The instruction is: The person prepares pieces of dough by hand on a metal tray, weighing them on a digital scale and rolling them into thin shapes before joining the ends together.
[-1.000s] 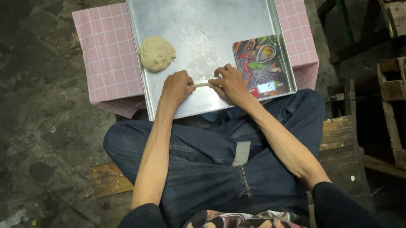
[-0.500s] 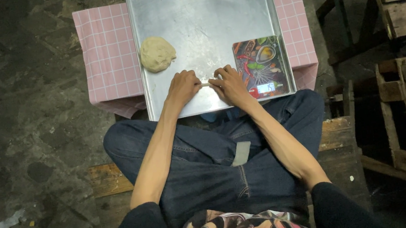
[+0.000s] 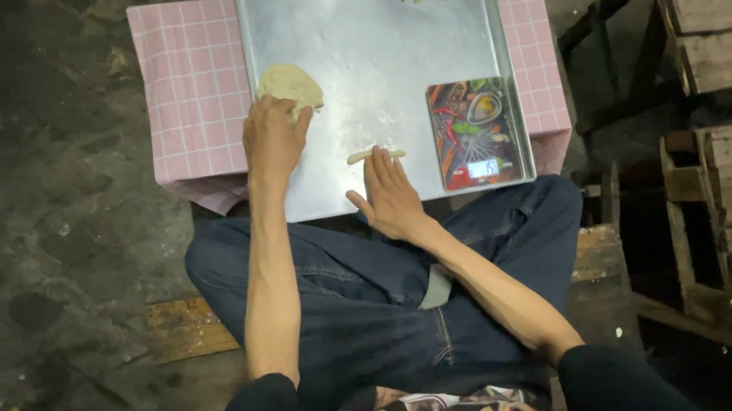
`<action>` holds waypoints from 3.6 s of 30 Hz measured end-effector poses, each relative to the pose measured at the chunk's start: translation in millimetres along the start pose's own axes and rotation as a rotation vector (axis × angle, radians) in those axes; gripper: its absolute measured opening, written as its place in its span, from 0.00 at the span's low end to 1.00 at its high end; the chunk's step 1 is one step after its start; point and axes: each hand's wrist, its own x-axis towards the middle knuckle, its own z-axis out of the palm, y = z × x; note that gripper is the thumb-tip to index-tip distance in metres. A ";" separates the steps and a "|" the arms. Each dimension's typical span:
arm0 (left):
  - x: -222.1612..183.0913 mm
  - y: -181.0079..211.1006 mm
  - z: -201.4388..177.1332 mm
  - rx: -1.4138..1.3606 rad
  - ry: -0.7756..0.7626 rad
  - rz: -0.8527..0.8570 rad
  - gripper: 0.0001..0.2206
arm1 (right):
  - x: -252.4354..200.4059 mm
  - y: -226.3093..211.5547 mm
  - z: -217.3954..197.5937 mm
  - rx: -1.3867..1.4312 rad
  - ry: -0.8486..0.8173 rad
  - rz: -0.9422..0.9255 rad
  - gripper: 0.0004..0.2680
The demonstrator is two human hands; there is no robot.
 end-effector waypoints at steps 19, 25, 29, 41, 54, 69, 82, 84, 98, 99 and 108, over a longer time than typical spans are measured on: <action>24.3 -35.2 77.2 0.202 -0.053 -0.484 0.38 | 230.1 108.6 -48.9 -0.172 0.326 -0.067 0.28; 23.3 -29.5 68.7 0.081 -0.098 -0.474 0.37 | 196.4 97.0 -33.3 -0.193 0.227 -0.184 0.33; 23.6 -25.2 58.1 0.128 -0.115 -0.451 0.36 | 148.4 93.5 2.2 -0.177 0.223 -0.247 0.31; 16.9 -34.9 58.0 0.153 -0.137 -0.359 0.36 | 6.0 53.9 16.7 -0.040 -0.087 -0.187 0.32; 12.7 -31.2 48.6 0.140 -0.072 -0.346 0.36 | 61.6 0.6 14.7 -0.008 0.003 0.057 0.31; 16.7 -41.3 77.4 0.213 0.021 -0.353 0.35 | 247.6 53.0 -8.7 -0.171 0.405 -0.135 0.28; 15.3 -33.4 54.3 0.202 -0.054 -0.342 0.35 | 55.4 31.0 19.8 -0.116 -0.076 -0.098 0.33; 16.6 -33.2 52.0 0.176 -0.080 -0.327 0.35 | 39.2 32.7 21.3 -0.104 -0.160 -0.106 0.33; 12.4 -38.3 59.4 0.187 -0.022 -0.302 0.36 | -22.9 69.1 -0.5 -0.002 0.007 -0.028 0.28; 12.0 -39.8 60.6 0.186 -0.023 -0.307 0.37 | -20.9 72.7 0.8 -0.053 -0.030 -0.033 0.28; 9.9 -33.0 58.3 0.209 0.003 -0.304 0.36 | 73.4 65.5 -13.4 -0.071 0.133 -0.010 0.30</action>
